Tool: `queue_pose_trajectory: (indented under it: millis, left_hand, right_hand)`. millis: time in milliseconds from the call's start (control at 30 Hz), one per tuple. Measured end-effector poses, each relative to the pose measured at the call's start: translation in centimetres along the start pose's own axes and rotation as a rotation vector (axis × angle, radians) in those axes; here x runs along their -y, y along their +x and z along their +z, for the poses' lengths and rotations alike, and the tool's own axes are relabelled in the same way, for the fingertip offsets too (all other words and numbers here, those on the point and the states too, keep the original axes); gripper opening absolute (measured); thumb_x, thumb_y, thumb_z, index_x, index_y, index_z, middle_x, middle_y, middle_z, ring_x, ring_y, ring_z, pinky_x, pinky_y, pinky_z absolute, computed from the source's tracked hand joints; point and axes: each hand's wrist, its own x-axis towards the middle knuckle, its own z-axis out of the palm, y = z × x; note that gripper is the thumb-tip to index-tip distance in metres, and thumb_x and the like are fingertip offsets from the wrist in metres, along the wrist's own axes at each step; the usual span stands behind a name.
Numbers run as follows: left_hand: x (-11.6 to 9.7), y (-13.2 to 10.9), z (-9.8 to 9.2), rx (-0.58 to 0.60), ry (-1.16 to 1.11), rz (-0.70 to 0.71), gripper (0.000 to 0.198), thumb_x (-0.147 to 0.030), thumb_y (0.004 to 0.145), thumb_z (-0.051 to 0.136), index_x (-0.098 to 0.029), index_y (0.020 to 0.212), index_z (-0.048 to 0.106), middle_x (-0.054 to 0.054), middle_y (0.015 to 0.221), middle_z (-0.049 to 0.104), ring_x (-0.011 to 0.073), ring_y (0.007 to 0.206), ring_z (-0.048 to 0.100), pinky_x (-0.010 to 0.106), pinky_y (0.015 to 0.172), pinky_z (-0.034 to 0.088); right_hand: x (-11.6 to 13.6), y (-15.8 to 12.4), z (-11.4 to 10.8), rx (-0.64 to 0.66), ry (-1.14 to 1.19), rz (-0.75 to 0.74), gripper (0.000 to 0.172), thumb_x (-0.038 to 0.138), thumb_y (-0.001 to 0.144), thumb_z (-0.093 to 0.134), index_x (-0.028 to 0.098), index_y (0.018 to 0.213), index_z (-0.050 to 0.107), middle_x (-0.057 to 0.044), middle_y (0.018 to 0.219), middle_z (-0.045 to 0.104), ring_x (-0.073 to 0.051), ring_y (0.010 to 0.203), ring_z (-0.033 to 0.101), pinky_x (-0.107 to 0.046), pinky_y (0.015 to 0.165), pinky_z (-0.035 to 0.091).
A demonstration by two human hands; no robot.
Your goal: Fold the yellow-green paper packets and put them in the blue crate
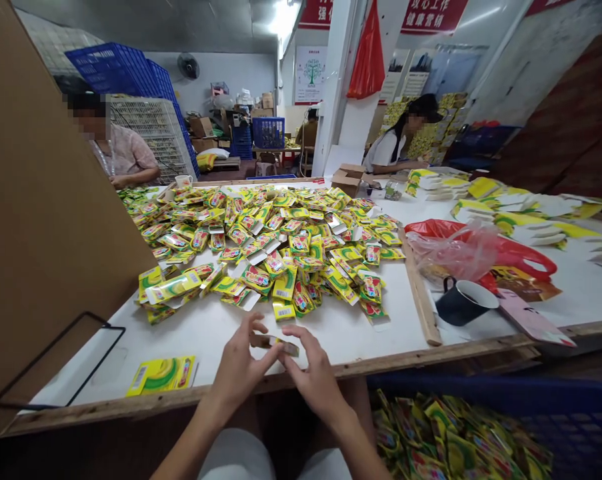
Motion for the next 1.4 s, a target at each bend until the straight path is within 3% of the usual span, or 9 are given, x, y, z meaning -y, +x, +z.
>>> queue_pose_trajectory:
  millis: [67,167,300,400,500,667,867,1167,1400]
  left_hand:
    - [0.3,-0.2,1.0,-0.001,-0.101,-0.045,0.051,-0.037,0.08,0.059,-0.02,0.119,0.033,0.004,0.096,0.055,0.0122,0.07,0.053,0.026,0.065,0.045]
    - [1.6,-0.6,2.6,-0.06,-0.218,-0.042,0.042,-0.034,0.083,0.056,-0.019,0.117,0.035,0.007,0.104,0.053,0.0124,0.077,0.054,0.025,0.066,0.045]
    - [2.8,-0.8,3.7,0.062,-0.33,-0.008,0.025,-0.029,0.088,0.049,-0.018,0.111,0.048,0.007,0.106,0.057,0.015,0.092,0.055,0.029,0.081,0.045]
    - [2.8,-0.3,3.7,0.089,-0.35,0.01,0.02,-0.029,0.088,0.049,-0.017,0.102,0.057,0.008,0.106,0.058,0.0172,0.096,0.056,0.031,0.086,0.045]
    - [2.7,0.0,3.8,0.033,-0.319,0.049,0.019,-0.028,0.086,0.052,-0.017,0.098,0.062,0.008,0.105,0.06,0.0208,0.11,0.051,0.035,0.095,0.04]
    - [2.6,0.0,4.3,-0.045,-0.429,0.008,0.024,-0.024,0.087,0.05,-0.018,0.11,0.052,0.008,0.11,0.057,0.0171,0.102,0.055,0.032,0.09,0.045]
    - [1.8,0.1,3.9,-0.058,-0.327,0.062,0.012,-0.025,0.084,0.055,-0.015,0.088,0.06,0.007,0.099,0.061,0.0176,0.099,0.056,0.03,0.09,0.043]
    - [1.2,0.9,4.2,-0.081,-0.382,-0.103,0.02,-0.032,0.083,0.057,-0.013,0.089,0.061,0.004,0.085,0.062,0.014,0.078,0.056,0.025,0.072,0.046]
    - [2.3,0.1,4.2,-0.082,-0.361,0.044,0.013,-0.025,0.085,0.056,-0.017,0.09,0.064,0.004,0.096,0.06,0.0146,0.094,0.056,0.027,0.085,0.044]
  right_hand:
    - [-0.9,0.4,1.2,-0.016,0.127,0.056,0.025,0.023,0.086,0.051,0.021,0.111,0.045,-0.005,0.103,0.058,-0.016,0.098,0.055,-0.029,0.085,0.043]
    - [-2.4,0.5,1.7,-0.08,0.317,0.141,0.03,0.024,0.086,0.052,0.02,0.112,0.036,-0.005,0.098,0.06,-0.015,0.091,0.059,-0.027,0.081,0.046]
    - [-3.3,0.4,0.8,-0.076,0.305,0.124,0.023,0.024,0.087,0.05,0.018,0.108,0.043,-0.005,0.098,0.06,-0.015,0.09,0.059,-0.027,0.082,0.045]
    - [-3.0,1.0,0.0,-0.05,0.19,0.075,0.014,0.023,0.088,0.048,0.016,0.098,0.056,-0.006,0.095,0.06,-0.016,0.09,0.057,-0.027,0.081,0.045]
    - [-2.9,1.9,-0.7,-0.09,0.112,0.01,0.016,0.022,0.088,0.047,0.016,0.088,0.062,-0.008,0.094,0.061,-0.018,0.095,0.056,-0.029,0.083,0.045]
    - [-3.3,2.5,-1.0,-0.126,0.134,0.041,0.018,0.021,0.086,0.05,0.017,0.102,0.057,-0.007,0.094,0.061,-0.017,0.088,0.058,-0.029,0.08,0.047]
    - [-2.4,2.1,-1.2,-0.061,0.107,-0.059,0.012,0.022,0.084,0.056,0.018,0.092,0.063,-0.007,0.1,0.06,-0.018,0.101,0.055,-0.03,0.087,0.043]
    - [-2.5,3.1,-0.6,-0.114,0.019,0.055,0.013,0.026,0.084,0.054,0.015,0.087,0.061,-0.005,0.082,0.062,-0.016,0.076,0.056,-0.027,0.07,0.044]
    - [-2.9,2.4,-0.8,-0.074,0.11,0.024,0.014,0.026,0.085,0.055,0.016,0.088,0.064,-0.005,0.087,0.062,-0.016,0.085,0.058,-0.027,0.077,0.045]
